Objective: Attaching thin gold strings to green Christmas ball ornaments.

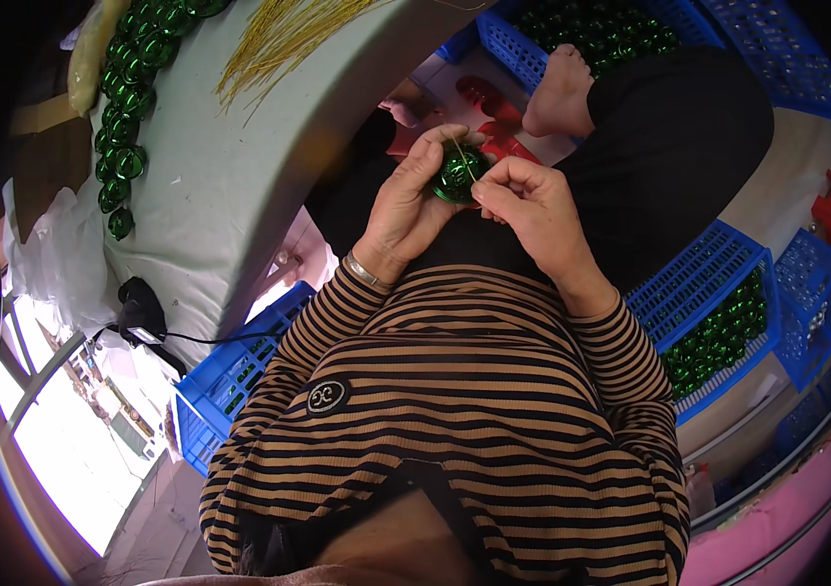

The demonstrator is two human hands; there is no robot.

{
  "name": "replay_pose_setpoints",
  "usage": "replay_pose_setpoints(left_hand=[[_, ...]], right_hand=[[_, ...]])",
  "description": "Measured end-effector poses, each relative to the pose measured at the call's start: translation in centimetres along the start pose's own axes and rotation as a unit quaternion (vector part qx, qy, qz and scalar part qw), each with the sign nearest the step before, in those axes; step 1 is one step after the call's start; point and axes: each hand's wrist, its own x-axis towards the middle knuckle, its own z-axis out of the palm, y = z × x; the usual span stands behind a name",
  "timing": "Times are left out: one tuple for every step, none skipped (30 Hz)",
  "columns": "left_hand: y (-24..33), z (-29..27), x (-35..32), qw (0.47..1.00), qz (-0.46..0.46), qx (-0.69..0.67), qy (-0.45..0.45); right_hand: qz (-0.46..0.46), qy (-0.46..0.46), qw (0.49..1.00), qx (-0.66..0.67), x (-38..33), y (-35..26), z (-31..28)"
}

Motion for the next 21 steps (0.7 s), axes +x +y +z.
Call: replay_pose_setpoints(left_hand=[[-0.1,-0.1,0.0,1.000,0.000,0.000,0.001],[-0.1,-0.4,-0.1,1.000,0.001,0.005,0.002],[-0.1,-0.6,-0.1,1.000,0.003,0.010,0.004],[-0.2,-0.7,0.0,1.000,0.005,0.015,0.006],[-0.3,-0.9,0.1,1.000,0.004,0.014,0.007],[-0.4,-0.9,0.2,1.000,0.015,0.012,0.010],[-0.5,-0.9,0.3,1.000,0.025,0.011,0.013],[-0.5,-0.9,0.4,0.999,0.036,0.009,0.016],[-0.5,-0.9,0.5,0.999,0.036,0.008,0.017],[-0.4,-0.8,0.7,0.999,0.040,0.007,0.035],[-0.2,-0.6,0.8,0.998,0.043,0.005,0.052],[-0.1,-0.5,1.0,0.996,0.047,0.004,0.070],[0.1,-0.3,1.1,0.996,0.048,0.003,0.070],[0.4,-0.2,1.1,0.995,0.051,0.013,0.086],[0.7,-0.2,1.2,0.993,0.055,0.023,0.102],[0.9,-0.1,1.2,0.991,0.058,0.033,0.117],[0.9,-0.1,1.3,0.991,0.060,0.033,0.116],[0.8,-0.2,1.4,0.991,0.060,0.045,0.110],[0.8,-0.3,1.4,0.991,0.059,0.056,0.104],[0.8,-0.3,1.4,0.991,0.059,0.068,0.098],[0.8,-0.4,1.5,0.991,0.061,0.068,0.097]], right_hand=[[0.004,-0.002,1.000,0.002,0.1,0.1,0.1],[0.007,-0.005,1.000,0.004,0.2,0.1,0.2],[0.008,-0.004,1.000,0.004,0.3,0.1,0.2],[0.012,-0.002,1.000,0.006,0.4,0.1,0.3],[0.015,0.001,1.000,0.007,0.4,0.0,0.3],[0.019,0.003,1.000,0.008,0.5,0.0,0.3],[0.020,0.003,1.000,0.007,0.5,0.1,0.2],[0.023,-0.004,1.000,0.005,0.6,0.1,0.1],[0.026,-0.010,1.000,0.002,0.6,0.1,0.0],[0.030,-0.016,0.999,-0.001,0.6,0.1,-0.1],[0.030,-0.017,0.999,-0.001,0.5,0.1,-0.1],[0.023,-0.013,0.999,0.035,0.4,0.1,0.0],[0.017,-0.009,0.997,0.070,0.3,0.0,0.0],[0.010,-0.005,0.994,0.105,0.2,-0.1,0.1],[0.010,-0.006,0.994,0.104,0.2,0.0,0.0],[0.015,-0.030,0.988,0.151,0.2,0.1,-0.2],[0.019,-0.055,0.979,0.197,0.2,-0.1,-0.2],[0.024,-0.080,0.967,0.242,0.2,-0.2,-0.2],[0.023,-0.081,0.967,0.240,0.2,-0.3,-0.2],[0.039,-0.084,0.959,0.267,0.2,-0.7,-0.1],[0.055,-0.087,0.950,0.295,0.2,-1.2,0.2]])
